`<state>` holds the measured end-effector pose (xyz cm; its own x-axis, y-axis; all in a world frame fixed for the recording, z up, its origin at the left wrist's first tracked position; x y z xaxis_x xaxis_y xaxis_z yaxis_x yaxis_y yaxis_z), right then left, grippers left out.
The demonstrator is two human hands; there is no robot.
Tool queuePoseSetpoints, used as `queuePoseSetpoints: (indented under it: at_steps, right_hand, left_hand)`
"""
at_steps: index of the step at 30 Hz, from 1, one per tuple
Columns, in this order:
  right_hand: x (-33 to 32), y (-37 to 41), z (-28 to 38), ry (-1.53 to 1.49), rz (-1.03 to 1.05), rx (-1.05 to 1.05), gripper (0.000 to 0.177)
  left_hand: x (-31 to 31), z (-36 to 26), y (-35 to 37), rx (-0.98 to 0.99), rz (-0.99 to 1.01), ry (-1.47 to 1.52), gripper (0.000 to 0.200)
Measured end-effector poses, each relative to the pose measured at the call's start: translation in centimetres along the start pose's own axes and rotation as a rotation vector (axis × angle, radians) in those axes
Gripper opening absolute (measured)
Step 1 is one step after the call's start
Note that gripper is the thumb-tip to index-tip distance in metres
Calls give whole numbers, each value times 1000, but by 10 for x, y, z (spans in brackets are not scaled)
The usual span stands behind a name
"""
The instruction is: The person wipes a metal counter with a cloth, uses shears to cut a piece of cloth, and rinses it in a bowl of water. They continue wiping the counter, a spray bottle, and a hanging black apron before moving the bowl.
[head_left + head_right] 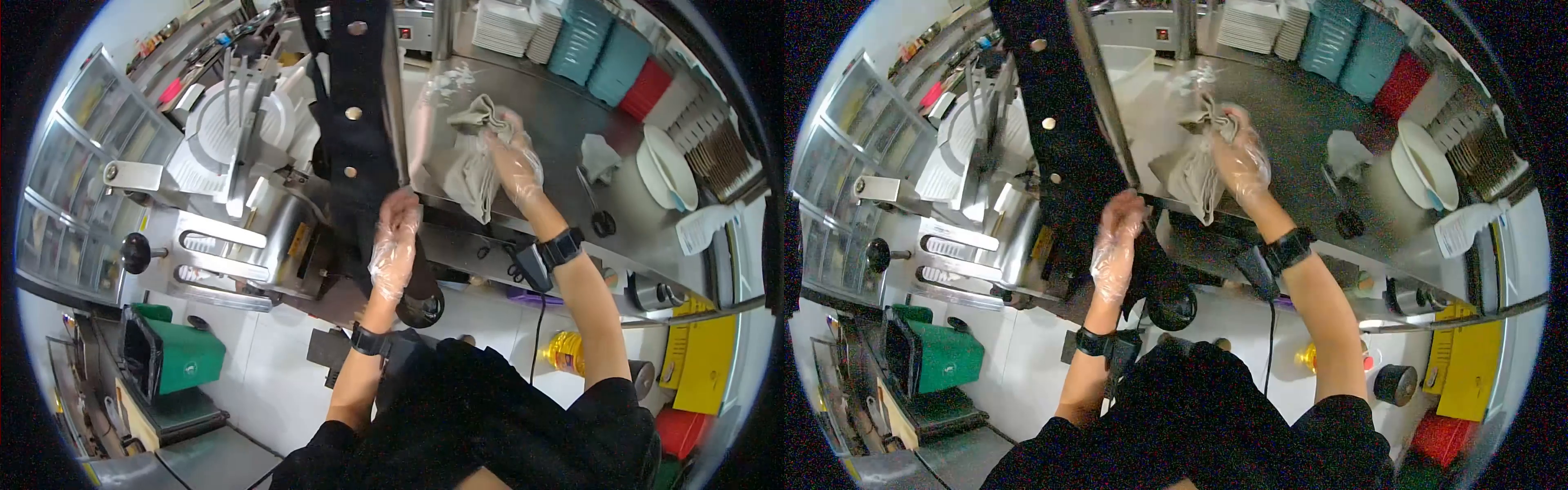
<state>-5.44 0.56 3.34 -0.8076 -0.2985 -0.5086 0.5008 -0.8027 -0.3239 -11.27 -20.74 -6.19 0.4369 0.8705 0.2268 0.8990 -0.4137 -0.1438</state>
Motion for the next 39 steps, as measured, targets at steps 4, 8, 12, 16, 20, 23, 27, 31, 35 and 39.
queuePoseSetpoints:
  at_steps: [4, 8, 12, 16, 20, 23, 27, 31, 35, 39]
  right_hand:
    - [-15, 2, -49, 213, 224, 161, 74]
    - [-48, -4, -95, 122, 189, -20, 60]
    - [-108, -3, -114, 293, -32, -494, 47]
    - [-156, 3, -158, 357, -44, -576, 43]
    - [-178, 7, -197, 430, -63, -597, 38]
    - [-185, 8, -201, 405, -98, -616, 35]
    - [-184, 6, -196, 395, -42, -574, 36]
    - [-183, 11, -190, 392, -7, -652, 36]
    - [-185, 14, -193, 383, 4, -715, 40]
    - [-185, 15, -193, 401, 6, -635, 40]
  left_hand:
    - [20, -3, 1, 33, -11, -41, 36]
    - [70, -23, 17, 297, -15, -519, 46]
    - [138, -44, 11, 641, 137, -1218, 78]
    - [171, -24, -28, 368, 392, -1653, 77]
    - [188, -10, -62, 190, 467, -1757, 66]
    - [200, 4, -61, 273, 481, -1755, 58]
    - [245, 0, -6, 484, 560, -1696, 55]
    - [266, 13, 10, 571, 480, -1604, 52]
    - [244, 71, -76, 326, 520, -1822, 55]
    - [190, 36, -123, 310, 324, -1886, 52]
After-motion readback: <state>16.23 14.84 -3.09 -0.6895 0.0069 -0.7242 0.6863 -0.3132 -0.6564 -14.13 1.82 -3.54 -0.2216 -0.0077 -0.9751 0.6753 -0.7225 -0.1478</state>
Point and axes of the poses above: each hand's wrist, its own y-axis away from the middle knuckle, its own x-axis out of the palm, z = x × y, the point moved 3 cm from there along -y, towards the middle knuckle, and after that the axes turned 8 degrees about -z, right-handed, at the moved point
